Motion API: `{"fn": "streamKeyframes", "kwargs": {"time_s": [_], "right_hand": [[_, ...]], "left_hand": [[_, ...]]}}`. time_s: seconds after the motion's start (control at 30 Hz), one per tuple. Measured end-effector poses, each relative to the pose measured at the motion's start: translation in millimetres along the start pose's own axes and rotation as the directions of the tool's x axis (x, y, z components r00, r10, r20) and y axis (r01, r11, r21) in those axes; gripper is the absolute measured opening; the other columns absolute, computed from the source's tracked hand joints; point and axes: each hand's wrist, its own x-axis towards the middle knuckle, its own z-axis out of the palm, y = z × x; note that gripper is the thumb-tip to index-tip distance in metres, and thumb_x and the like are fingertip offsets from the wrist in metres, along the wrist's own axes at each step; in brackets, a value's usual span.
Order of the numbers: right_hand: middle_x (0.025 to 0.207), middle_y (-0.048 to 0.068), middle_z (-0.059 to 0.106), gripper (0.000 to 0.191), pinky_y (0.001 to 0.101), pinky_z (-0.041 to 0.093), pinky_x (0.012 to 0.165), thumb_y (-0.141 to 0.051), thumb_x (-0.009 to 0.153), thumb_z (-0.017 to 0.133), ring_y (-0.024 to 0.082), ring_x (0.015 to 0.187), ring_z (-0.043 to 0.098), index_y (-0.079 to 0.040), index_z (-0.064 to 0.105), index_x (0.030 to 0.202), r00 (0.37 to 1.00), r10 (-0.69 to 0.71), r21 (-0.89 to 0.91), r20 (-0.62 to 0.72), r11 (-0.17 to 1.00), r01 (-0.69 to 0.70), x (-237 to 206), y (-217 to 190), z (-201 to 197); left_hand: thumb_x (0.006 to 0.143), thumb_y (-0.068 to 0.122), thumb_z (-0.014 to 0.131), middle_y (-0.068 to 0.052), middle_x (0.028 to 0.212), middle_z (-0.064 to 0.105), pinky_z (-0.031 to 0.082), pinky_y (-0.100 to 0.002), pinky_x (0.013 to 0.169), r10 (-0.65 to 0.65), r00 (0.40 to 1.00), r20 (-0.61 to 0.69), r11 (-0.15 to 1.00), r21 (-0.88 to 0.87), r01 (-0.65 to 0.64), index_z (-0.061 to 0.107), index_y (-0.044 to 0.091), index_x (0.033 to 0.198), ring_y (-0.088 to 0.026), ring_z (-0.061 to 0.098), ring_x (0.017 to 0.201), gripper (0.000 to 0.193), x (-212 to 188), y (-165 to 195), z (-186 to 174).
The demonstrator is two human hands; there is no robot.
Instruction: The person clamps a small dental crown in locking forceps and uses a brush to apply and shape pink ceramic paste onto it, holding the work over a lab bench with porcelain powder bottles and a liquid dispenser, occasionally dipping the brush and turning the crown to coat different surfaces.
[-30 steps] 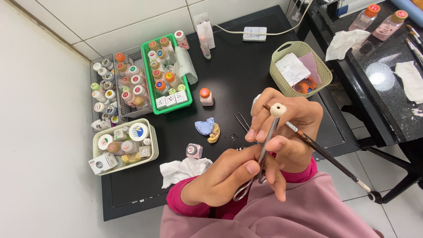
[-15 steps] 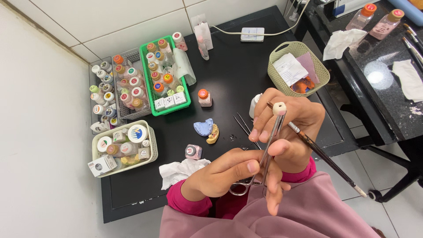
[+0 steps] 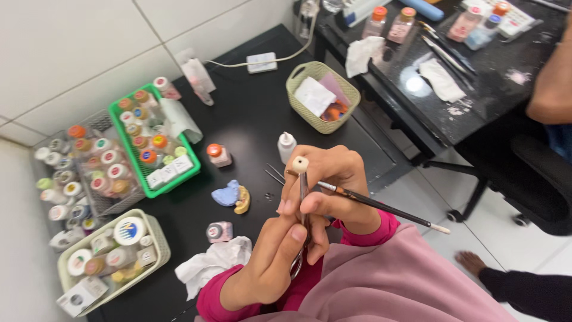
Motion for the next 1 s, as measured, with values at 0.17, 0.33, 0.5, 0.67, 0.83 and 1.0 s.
{"fn": "streamKeyframes", "kwargs": {"time_s": [0.17, 0.33, 0.5, 0.67, 0.83, 1.0], "right_hand": [[0.086, 0.010, 0.078, 0.025, 0.0279, 0.053, 0.080, -0.028, 0.098, 0.073, 0.018, 0.082, 0.069, -0.004, 0.077, 0.091, 0.990, -0.044, -0.137, 0.130, 0.989, 0.062, -12, -20, -4], [0.088, 0.010, 0.078, 0.026, 0.0275, 0.053, 0.080, -0.027, 0.102, 0.068, 0.021, 0.082, 0.069, -0.004, 0.077, 0.094, 0.989, -0.089, -0.246, 0.117, 0.962, 0.116, -13, -23, 2], [0.092, 0.015, 0.073, 0.026, 0.0295, 0.061, 0.078, -0.022, 0.104, 0.065, 0.024, 0.082, 0.078, 0.000, 0.074, 0.094, 0.997, -0.052, -0.167, 0.056, 0.984, 0.061, -2, -19, 10], [0.079, 0.014, 0.074, 0.028, 0.0290, 0.058, 0.073, -0.022, 0.100, 0.064, 0.022, 0.076, 0.076, 0.000, 0.072, 0.085, 0.977, -0.142, -0.192, 0.160, 0.966, 0.172, 20, -16, 7], [0.080, 0.016, 0.075, 0.037, 0.0271, 0.051, 0.064, -0.028, 0.098, 0.060, 0.022, 0.070, 0.070, 0.001, 0.074, 0.080, 0.959, -0.158, -0.096, 0.235, 0.978, 0.185, 34, -11, 0], [0.077, 0.017, 0.076, 0.040, 0.0288, 0.052, 0.066, -0.031, 0.098, 0.059, 0.022, 0.072, 0.071, 0.000, 0.074, 0.077, 0.958, -0.149, 0.003, 0.244, 0.988, 0.153, 36, 5, -3]], "left_hand": [[0.114, 0.013, 0.036, -0.009, 0.081, 0.056, 0.043, -0.030, 0.068, 0.050, 0.993, 0.108, 0.991, 0.118, -0.063, 0.055, -0.005, 0.110, -0.017, 0.052, 0.071, 0.027, -9, 4, 6], [0.112, 0.012, 0.038, -0.008, 0.081, 0.056, 0.041, -0.029, 0.066, 0.076, 0.997, 0.024, 0.980, 0.185, -0.079, 0.054, -0.007, 0.114, -0.016, 0.049, 0.069, 0.025, -9, 7, 9], [0.114, 0.013, 0.044, -0.008, 0.088, 0.060, 0.048, -0.029, 0.070, 0.078, 0.993, -0.086, 0.984, 0.167, -0.063, 0.054, -0.004, 0.107, -0.015, 0.055, 0.075, 0.021, -3, 8, 11], [0.114, 0.013, 0.043, -0.009, 0.088, 0.065, 0.052, -0.028, 0.073, 0.068, 0.998, -0.016, 0.976, 0.207, -0.063, 0.054, -0.003, 0.110, -0.016, 0.062, 0.077, 0.020, -4, 18, 5], [0.110, 0.009, 0.054, -0.010, 0.086, 0.073, 0.057, -0.027, 0.072, 0.076, 0.995, -0.066, 0.953, 0.298, -0.053, 0.058, -0.006, 0.113, -0.018, 0.073, 0.078, 0.016, -5, 22, 7], [0.104, 0.006, 0.066, -0.011, 0.089, 0.077, 0.061, -0.026, 0.066, 0.151, 0.969, -0.193, 0.881, 0.471, -0.043, 0.064, -0.008, 0.106, -0.018, 0.078, 0.072, 0.014, -2, 14, 15]]}}
